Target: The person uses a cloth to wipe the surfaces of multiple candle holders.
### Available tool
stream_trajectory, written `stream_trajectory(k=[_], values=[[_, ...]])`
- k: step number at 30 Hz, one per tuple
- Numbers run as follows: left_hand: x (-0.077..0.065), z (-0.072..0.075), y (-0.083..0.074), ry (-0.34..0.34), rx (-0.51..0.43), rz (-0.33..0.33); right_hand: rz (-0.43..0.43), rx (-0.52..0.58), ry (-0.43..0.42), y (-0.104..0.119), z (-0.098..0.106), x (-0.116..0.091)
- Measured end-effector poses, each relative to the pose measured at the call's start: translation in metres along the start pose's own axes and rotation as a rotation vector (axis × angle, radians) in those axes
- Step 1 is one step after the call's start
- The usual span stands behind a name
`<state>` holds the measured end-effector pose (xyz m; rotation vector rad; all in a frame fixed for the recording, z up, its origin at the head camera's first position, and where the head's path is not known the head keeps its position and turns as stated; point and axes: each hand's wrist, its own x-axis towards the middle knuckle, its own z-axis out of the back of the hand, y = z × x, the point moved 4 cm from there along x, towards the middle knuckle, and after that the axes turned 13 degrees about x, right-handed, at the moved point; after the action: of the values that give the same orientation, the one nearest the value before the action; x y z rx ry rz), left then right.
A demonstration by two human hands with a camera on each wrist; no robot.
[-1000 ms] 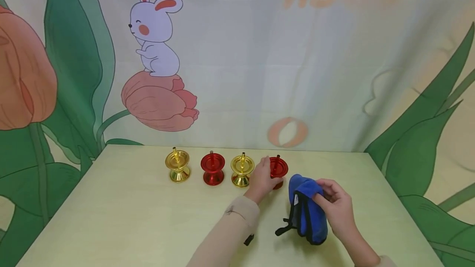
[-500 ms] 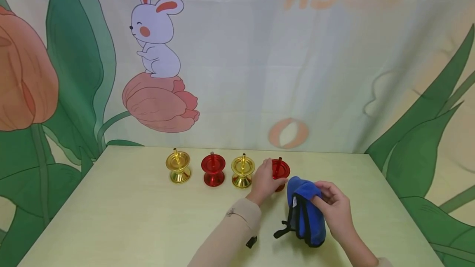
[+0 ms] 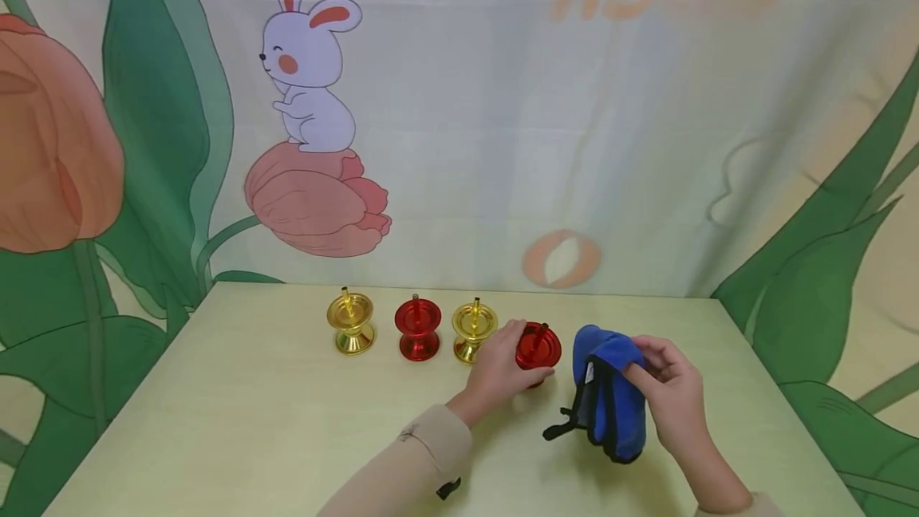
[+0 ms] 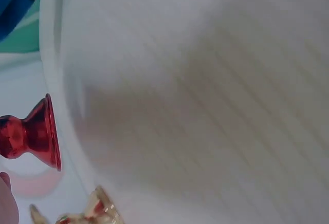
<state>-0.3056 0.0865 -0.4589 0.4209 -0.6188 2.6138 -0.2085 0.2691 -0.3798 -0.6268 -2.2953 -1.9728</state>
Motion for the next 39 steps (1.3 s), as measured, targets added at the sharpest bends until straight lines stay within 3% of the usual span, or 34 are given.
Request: stream_trajectory(k=[7, 15, 24, 28, 33, 35, 39], values=[[-0.03, 0.034, 0.007, -0.026, 0.075, -0.112, 0.035, 0.086, 0.041, 0.008, -0.009, 0.004], [-0.049, 0.056, 0.002, 0.073, 0.153, -0.144, 0.082, 0.146, 0.162, 0.015, -0.036, 0.006], [-0.055, 0.071, -0.002, 0.135, 0.183, -0.154, 0.032, 0.083, 0.481, 0.001, -0.071, -0.009], [-0.056, 0.078, -0.001, 0.137, 0.201, -0.158, -0.006, 0.111, 0.623, -0.002, -0.078, -0.014], [-0.058, 0.087, -0.001, 0.079, 0.279, -0.239, 0.001, 0.097, 0.611, -0.003, -0.079, -0.015], [-0.058, 0.089, -0.001, 0.056, 0.312, -0.271, 0.061, 0.057, 0.585, -0.004, -0.08, -0.016], [-0.059, 0.093, -0.003, 0.006, 0.379, -0.347, 0.164, -0.137, 0.576, -0.008, -0.083, -0.018]])
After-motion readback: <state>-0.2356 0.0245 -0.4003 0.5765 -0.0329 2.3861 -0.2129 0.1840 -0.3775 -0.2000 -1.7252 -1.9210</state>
